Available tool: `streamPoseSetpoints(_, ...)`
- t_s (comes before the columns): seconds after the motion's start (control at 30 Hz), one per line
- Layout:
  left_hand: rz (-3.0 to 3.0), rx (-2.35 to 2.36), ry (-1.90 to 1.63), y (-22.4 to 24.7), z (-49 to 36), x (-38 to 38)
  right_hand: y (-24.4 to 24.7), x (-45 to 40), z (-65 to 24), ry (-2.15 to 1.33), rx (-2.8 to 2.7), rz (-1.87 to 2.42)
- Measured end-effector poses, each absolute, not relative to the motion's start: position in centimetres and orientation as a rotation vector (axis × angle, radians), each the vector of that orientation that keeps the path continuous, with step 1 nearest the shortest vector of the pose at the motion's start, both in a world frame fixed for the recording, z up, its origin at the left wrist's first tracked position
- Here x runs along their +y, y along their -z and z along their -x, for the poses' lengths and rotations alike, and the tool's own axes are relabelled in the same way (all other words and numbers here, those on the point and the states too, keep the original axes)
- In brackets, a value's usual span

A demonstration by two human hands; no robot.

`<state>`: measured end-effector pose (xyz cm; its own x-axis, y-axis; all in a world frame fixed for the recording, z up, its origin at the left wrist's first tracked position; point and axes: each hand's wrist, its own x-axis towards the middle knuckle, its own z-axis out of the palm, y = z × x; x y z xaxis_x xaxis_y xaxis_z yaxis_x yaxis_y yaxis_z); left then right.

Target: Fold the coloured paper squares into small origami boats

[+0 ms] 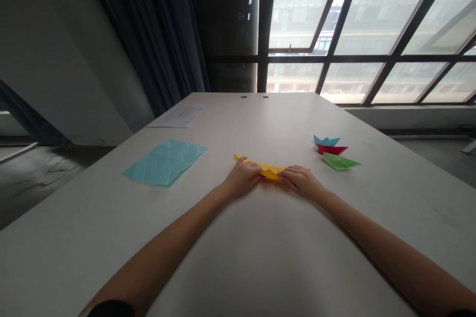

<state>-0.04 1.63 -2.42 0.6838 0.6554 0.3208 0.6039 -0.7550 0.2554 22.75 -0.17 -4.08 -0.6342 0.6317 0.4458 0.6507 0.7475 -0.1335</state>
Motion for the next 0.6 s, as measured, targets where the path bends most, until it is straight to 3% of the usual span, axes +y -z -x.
streamPoseSetpoints(0.33,-2.157,1.213,-1.025,-1.1,-0.8,0.6,-0.5,-0.4,-22.0,-0.518,-1.947,1.188)
streamPoseSetpoints(0.47,-2.051,1.136,-0.956,-1.8,-1.0,0.2,-2.5,0.3,-21.8,-0.817,-1.951,1.118)
streamPoseSetpoints(0.6,-2.061,1.064,-0.859,-1.7,-0.9,0.2,-3.7,0.9,-21.3,-0.851,-1.996,1.052)
